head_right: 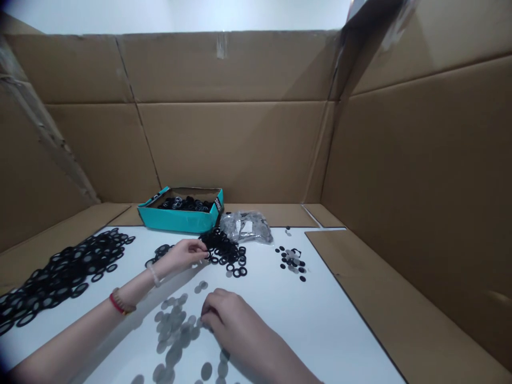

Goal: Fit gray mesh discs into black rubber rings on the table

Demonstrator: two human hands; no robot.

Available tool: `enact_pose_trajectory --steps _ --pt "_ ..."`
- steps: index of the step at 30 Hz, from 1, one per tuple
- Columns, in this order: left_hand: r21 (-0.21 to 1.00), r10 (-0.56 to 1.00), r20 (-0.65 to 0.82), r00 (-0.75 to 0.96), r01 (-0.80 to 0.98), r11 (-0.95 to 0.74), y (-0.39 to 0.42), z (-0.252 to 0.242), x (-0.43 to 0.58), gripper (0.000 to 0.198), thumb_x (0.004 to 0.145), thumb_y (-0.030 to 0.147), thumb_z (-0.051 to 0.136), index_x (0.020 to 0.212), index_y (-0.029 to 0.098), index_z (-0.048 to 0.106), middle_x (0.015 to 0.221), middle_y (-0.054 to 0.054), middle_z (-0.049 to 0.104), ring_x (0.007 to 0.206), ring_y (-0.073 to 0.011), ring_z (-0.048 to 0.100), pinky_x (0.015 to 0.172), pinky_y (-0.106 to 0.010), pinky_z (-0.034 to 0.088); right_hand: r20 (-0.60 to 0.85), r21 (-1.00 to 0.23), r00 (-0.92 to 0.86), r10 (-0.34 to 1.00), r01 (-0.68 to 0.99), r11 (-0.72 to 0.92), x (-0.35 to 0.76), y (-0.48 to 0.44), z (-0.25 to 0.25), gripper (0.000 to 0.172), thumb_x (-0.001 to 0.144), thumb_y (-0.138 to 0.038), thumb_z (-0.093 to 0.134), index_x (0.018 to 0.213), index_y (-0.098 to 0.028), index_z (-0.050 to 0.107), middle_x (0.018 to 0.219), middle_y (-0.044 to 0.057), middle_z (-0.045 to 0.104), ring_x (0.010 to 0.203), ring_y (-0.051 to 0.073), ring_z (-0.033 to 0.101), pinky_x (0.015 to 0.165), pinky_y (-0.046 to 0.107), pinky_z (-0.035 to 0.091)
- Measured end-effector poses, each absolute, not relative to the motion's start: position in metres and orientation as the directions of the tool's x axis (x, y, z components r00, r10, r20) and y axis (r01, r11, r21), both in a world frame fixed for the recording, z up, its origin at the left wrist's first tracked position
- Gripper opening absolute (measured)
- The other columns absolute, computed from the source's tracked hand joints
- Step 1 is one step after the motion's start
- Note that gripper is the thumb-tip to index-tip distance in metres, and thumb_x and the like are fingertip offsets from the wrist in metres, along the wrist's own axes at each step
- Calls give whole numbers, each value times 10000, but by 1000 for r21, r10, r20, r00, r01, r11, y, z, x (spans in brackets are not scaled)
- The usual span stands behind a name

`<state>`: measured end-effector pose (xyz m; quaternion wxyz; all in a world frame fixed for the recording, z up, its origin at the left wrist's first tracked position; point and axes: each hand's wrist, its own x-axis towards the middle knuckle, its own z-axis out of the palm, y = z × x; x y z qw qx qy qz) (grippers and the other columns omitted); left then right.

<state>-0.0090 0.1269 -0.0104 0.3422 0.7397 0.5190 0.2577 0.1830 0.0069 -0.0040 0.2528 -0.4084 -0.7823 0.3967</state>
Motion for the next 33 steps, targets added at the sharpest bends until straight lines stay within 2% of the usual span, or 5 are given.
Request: enact_pose_trajectory --steps 7,13,18,25,33 --pt "907 935 -81 346 415 -75 72 -4 -13 276 695 391 618 774 126 610 683 -35 635 634 -148 570 582 -242 427 219 -896 -352 910 297 330 176 23 -14 128 797 -122 536 786 -190 644 825 27 566 800 170 562 730 264 423" --pt "983 902 -158 402 155 103 52 -1 -2 265 629 334 707 789 137 629 705 -14 635 665 -138 566 649 -246 426 142 -989 -232 962 -2 145 173 32 -27 123 759 -227 610 874 -185 599 893 27 541 735 157 586 670 270 466" --pt "992 906 -87 413 116 43 48 -2 3 221 654 280 695 815 140 636 800 -44 663 764 -177 604 716 -263 454 10 -984 -229 973 -176 -32 171 34 -29 342 658 -330 709 923 -180 553 819 7 558 645 138 587 639 278 478" --pt "993 925 -85 371 103 50 44 -3 5 201 670 211 672 846 137 610 835 -60 675 805 -188 624 762 -283 476 6 -985 -255 967 -170 -39 171 35 -25 304 646 -358 725 820 -149 591 665 -7 572 605 141 591 608 267 468" --pt "949 922 63 381 263 -173 32 3 7 201 781 209 546 936 154 660 926 -71 686 850 -203 625 772 -288 479 -28 -983 -276 961 -168 -77 171 36 -26 352 619 -410 747 795 -142 603 680 6 603 574 135 592 602 273 480"
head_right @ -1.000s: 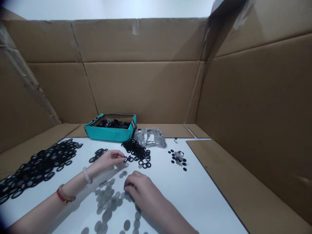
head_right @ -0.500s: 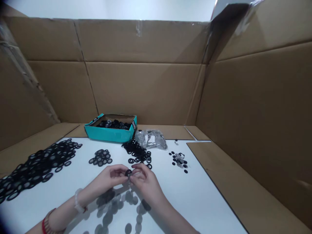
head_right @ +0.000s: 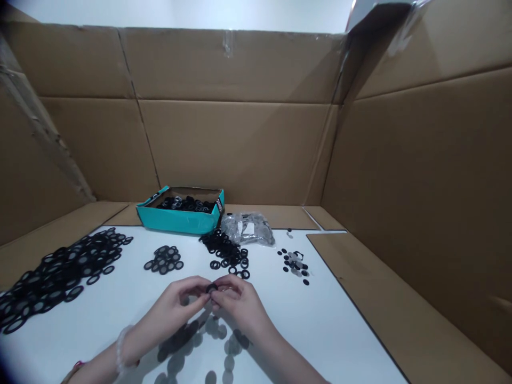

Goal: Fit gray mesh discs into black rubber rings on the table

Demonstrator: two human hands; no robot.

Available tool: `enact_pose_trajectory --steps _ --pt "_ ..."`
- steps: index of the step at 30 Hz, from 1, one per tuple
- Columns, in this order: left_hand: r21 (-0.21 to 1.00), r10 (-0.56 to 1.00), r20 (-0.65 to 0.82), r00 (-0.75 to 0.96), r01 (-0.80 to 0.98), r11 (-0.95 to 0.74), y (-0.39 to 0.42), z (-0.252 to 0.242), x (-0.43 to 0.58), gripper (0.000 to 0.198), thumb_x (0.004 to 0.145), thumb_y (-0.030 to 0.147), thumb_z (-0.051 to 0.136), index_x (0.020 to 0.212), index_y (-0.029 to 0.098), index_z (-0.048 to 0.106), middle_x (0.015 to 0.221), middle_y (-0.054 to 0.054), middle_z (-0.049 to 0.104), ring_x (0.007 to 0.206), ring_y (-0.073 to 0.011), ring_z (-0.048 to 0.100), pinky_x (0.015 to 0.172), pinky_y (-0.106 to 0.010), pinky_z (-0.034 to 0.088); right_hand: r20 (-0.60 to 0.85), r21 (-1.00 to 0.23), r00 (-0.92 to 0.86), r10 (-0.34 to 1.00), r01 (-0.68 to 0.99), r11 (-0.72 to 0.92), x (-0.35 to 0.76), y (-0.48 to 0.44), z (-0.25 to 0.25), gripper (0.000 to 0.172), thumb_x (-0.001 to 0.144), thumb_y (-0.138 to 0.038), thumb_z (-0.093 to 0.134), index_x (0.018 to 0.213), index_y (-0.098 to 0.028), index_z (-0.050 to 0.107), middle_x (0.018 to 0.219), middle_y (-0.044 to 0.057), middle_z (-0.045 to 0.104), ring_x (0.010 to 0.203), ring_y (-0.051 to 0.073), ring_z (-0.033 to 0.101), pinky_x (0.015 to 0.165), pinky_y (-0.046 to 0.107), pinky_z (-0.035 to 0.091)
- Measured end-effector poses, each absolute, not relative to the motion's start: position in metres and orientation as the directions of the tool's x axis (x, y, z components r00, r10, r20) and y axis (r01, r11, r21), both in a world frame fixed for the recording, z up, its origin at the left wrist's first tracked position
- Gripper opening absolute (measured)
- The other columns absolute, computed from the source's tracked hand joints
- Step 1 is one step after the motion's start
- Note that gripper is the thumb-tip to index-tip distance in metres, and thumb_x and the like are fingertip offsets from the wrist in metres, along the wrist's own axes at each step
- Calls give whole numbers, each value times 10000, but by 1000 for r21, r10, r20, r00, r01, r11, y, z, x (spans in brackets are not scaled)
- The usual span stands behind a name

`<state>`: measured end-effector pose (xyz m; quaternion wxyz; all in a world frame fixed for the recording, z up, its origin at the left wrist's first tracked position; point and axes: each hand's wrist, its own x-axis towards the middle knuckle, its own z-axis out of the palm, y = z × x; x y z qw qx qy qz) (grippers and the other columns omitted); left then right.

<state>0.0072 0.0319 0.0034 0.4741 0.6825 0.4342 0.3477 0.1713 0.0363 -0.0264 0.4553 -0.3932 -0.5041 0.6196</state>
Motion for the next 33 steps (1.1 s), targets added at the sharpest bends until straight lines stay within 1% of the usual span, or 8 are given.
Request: enact_pose_trajectory --steps 4,8,11,17,22,26,29,33 --pt "966 923 -2 384 238 -97 33 3 9 172 767 239 560 855 139 669 822 -65 695 794 -207 626 723 -281 480 -26 -989 -281 959 -130 -65 172 35 -24 341 625 -428 733 780 -147 617 671 6 600 595 143 584 614 281 474" --pt "970 941 -13 338 234 -71 34 2 11 150 746 271 577 746 141 651 751 -51 674 751 -198 600 685 -269 457 9 -999 -234 972 -54 -4 172 34 -23 311 637 -440 712 670 -148 607 619 2 573 614 155 565 606 269 447" --pt "972 962 3 273 224 -67 34 4 12 170 736 301 586 710 141 638 723 -45 649 725 -188 576 667 -261 441 38 -999 -214 976 -17 35 171 32 -21 320 684 -454 669 647 -152 569 585 -10 535 590 149 547 584 258 427" --pt "985 961 3 275 165 -51 32 10 12 180 745 326 595 738 150 632 702 -30 620 695 -169 566 656 -249 438 114 -993 -217 970 -35 109 172 26 -14 328 739 -450 625 630 -159 519 627 -15 497 596 139 516 590 250 408" --pt "996 947 -47 319 91 19 30 9 13 214 756 355 589 795 145 605 685 -13 600 631 -147 556 633 -252 439 57 -997 -234 971 35 67 173 25 -16 374 760 -504 579 630 -164 495 556 -22 482 559 138 478 559 244 364" --pt "995 934 -66 351 94 35 33 4 10 247 693 347 654 827 147 597 702 -16 595 658 -156 544 631 -261 429 48 -996 -249 967 61 65 173 27 -18 391 742 -531 577 629 -170 477 555 -32 449 550 128 443 539 234 337" --pt "993 951 -100 292 85 78 34 4 10 237 642 338 679 759 146 604 692 -14 584 667 -159 531 626 -255 410 94 -994 -288 953 21 105 172 28 -21 373 743 -503 587 625 -177 447 580 -39 415 562 121 420 541 231 334" --pt "992 969 -121 214 1 124 30 5 16 211 634 322 672 723 146 598 635 15 527 566 -119 464 549 -225 356 134 -989 -263 955 19 144 168 26 -25 351 765 -454 583 613 -178 429 573 -47 378 555 113 387 533 230 316"
